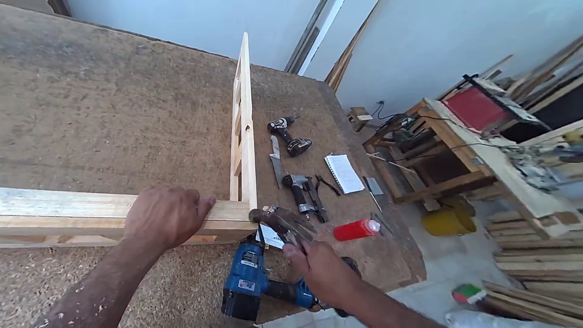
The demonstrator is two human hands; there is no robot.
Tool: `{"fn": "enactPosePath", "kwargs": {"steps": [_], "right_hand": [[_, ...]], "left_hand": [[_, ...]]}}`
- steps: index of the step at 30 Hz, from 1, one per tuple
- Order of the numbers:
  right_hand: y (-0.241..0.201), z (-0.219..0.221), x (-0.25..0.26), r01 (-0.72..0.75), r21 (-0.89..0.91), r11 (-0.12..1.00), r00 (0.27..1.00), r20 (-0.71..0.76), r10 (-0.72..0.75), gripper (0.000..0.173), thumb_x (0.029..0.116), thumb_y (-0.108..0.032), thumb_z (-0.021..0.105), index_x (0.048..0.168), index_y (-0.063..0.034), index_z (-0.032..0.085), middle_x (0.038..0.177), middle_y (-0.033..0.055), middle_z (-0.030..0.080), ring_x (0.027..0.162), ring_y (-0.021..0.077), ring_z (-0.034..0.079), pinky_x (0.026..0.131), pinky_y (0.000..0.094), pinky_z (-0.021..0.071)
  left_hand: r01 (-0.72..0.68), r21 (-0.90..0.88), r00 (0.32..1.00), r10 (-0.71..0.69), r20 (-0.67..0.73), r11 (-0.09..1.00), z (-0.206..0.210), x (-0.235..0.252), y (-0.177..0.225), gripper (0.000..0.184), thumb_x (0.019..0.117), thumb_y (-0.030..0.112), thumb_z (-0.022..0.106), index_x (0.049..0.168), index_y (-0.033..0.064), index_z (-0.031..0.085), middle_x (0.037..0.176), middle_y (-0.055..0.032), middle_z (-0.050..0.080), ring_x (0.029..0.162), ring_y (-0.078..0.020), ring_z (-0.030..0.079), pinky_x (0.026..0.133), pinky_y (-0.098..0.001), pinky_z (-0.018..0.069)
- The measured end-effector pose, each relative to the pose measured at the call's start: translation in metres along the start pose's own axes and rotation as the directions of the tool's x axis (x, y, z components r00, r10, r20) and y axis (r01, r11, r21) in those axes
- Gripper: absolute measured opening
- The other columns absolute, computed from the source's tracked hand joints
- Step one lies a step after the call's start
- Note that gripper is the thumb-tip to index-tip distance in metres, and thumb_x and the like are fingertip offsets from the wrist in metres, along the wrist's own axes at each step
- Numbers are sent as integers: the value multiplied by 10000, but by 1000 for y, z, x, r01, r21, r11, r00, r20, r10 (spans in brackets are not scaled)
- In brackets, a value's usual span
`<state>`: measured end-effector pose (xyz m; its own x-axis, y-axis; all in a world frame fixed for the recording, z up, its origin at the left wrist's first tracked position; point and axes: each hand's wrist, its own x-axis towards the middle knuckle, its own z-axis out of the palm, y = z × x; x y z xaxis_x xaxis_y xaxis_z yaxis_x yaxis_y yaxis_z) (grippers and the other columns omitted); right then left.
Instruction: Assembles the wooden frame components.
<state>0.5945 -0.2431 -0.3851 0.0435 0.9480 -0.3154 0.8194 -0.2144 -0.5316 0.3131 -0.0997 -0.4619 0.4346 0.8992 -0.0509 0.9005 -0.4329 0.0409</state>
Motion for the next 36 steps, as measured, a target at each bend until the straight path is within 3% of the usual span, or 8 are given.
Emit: {"fn": "enactPosePath", "kwargs": {"steps": [6,10,15,20,24,29,33,36], "right_hand": [[-11,-18,-7,310,130,942,882,-408,-234,562,1037,-656,389,934,-166,644,621,-57,593,476,81,590,406,306,548],[-20,-12,14,-31,-90,995,987,152,44,582,1071,-558,397,1061,-32,645,802,128,614,754,274,642,716,501,538],[-32,-23,2,305,27,952,905,-320,-280,563,1024,-692,355,871,-220,623,590,-93,565,464,49,565,390,276,509],[-30,-10,11,3,-136,991,986,168,20,634,1056,-615,370,1023,-47,649,783,122,611,757,282,647,700,506,533],[-29,-16,-1,251,9,968,931,-275,-239,604,1004,-738,321,845,-241,626,576,-99,543,460,45,547,397,272,489],[-25,-11,12,-14,-146,989,986,165,38,635,1069,-595,342,1044,-42,652,804,126,616,778,281,646,729,509,527],[-24,-9,-5,227,12,974,941,-259,-217,590,1027,-693,327,834,-224,627,580,-84,533,480,51,545,429,275,485],[-8,12,0,121,51,991,991,-63,-118,596,1074,-568,356,1017,-64,667,722,72,608,659,216,635,630,443,554]], "left_hand": [[5,-16,1000,-6,-20,1000,1,2,-1,693,993,691,157,675,246,584,644,14,610,681,-205,670,588,-461,507],[32,-5,998,-32,63,999,-6,2,3,674,1008,676,172,718,248,605,686,11,636,721,-210,678,634,-473,517],[26,-10,998,-26,51,1000,-5,1,3,688,1010,677,148,724,246,602,677,16,631,714,-202,675,630,-473,506],[12,7,998,-13,61,1000,-8,0,5,679,1030,642,153,740,236,613,703,12,641,742,-198,684,649,-461,517],[11,-13,997,-10,80,1000,-9,1,5,670,1028,644,145,720,243,584,676,19,621,710,-195,670,620,-463,500],[-1,-5,999,2,51,1000,-8,-1,6,682,1030,642,141,741,241,612,700,13,638,737,-204,679,641,-464,510],[0,-13,999,1,51,1000,-6,-3,5,697,1023,661,122,722,246,595,685,19,630,726,-190,674,637,-460,505],[-6,-3,1000,6,27,1000,-2,-6,4,707,1021,662,104,720,251,595,683,28,627,721,-186,673,636,-450,502]]}}
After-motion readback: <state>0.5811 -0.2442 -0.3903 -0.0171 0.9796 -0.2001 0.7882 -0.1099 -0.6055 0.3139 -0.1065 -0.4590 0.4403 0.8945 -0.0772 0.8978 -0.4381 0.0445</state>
